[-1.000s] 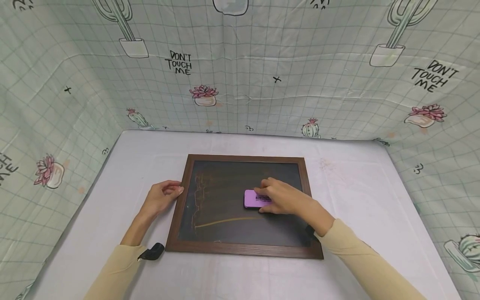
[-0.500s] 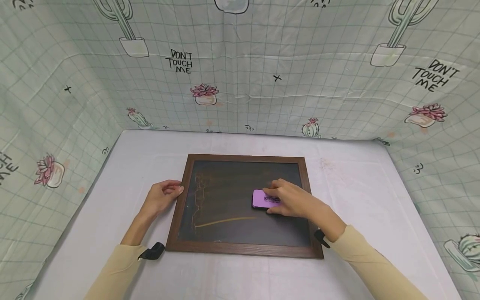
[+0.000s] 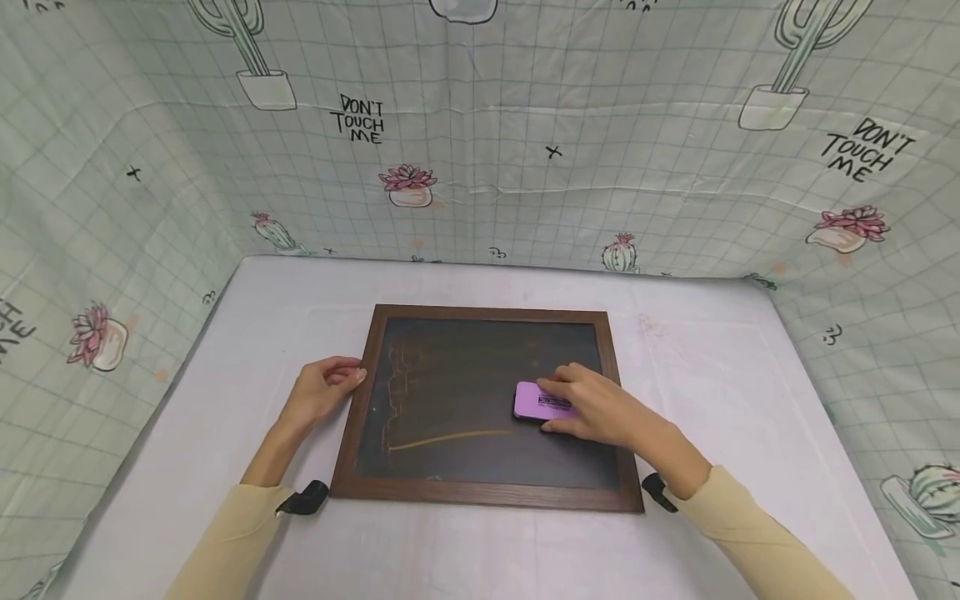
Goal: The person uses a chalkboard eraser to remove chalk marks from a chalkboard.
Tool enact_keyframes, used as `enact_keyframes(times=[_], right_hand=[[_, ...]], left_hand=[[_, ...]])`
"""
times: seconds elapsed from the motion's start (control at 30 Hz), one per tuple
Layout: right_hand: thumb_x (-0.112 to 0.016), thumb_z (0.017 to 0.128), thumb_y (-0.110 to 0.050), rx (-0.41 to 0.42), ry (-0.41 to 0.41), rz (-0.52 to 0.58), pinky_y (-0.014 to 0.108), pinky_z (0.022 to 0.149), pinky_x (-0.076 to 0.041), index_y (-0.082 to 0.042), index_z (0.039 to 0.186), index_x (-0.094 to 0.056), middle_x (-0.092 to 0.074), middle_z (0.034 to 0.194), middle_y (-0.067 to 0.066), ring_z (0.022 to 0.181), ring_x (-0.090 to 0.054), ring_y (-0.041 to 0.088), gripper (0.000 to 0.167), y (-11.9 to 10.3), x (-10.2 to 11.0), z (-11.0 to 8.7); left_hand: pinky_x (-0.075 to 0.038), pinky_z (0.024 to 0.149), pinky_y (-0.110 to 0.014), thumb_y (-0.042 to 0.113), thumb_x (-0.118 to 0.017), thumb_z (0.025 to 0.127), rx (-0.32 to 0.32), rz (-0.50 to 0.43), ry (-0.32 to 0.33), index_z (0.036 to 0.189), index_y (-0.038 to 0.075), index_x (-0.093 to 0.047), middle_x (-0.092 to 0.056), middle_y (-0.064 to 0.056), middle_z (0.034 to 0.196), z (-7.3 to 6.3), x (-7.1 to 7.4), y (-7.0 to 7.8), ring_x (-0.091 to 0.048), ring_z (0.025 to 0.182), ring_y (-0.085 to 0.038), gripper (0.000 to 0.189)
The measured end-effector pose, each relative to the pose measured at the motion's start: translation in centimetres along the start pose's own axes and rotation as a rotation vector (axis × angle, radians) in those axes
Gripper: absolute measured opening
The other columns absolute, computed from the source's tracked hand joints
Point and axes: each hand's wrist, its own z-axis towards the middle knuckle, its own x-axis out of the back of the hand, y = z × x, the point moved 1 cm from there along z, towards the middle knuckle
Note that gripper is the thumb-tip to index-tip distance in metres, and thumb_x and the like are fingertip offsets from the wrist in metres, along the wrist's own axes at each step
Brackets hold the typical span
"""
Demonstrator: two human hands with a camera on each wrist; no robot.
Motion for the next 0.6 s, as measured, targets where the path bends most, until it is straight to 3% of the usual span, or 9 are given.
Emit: enact_keyframes(times=[0.6], right_hand=[[-0.092,0.078,-0.029,0.007,-0.028,0.023,0.028,0.073,-0.053,0.003,0.120,-0.073,-0.064,0.104,0.006,0.088,-0.055,0.010,0.056,-1.7,0.2,-1.8]], left_hand=[[-0.049,0.079,-0.029,0.012,-0.072,0.098,0.010,0.000,0.004,0.120,-0.008,-0.070,-0.072,-0.018,0.101,0.0,0.0,-0.1,-0.068,0.092,-0.029,0.030]])
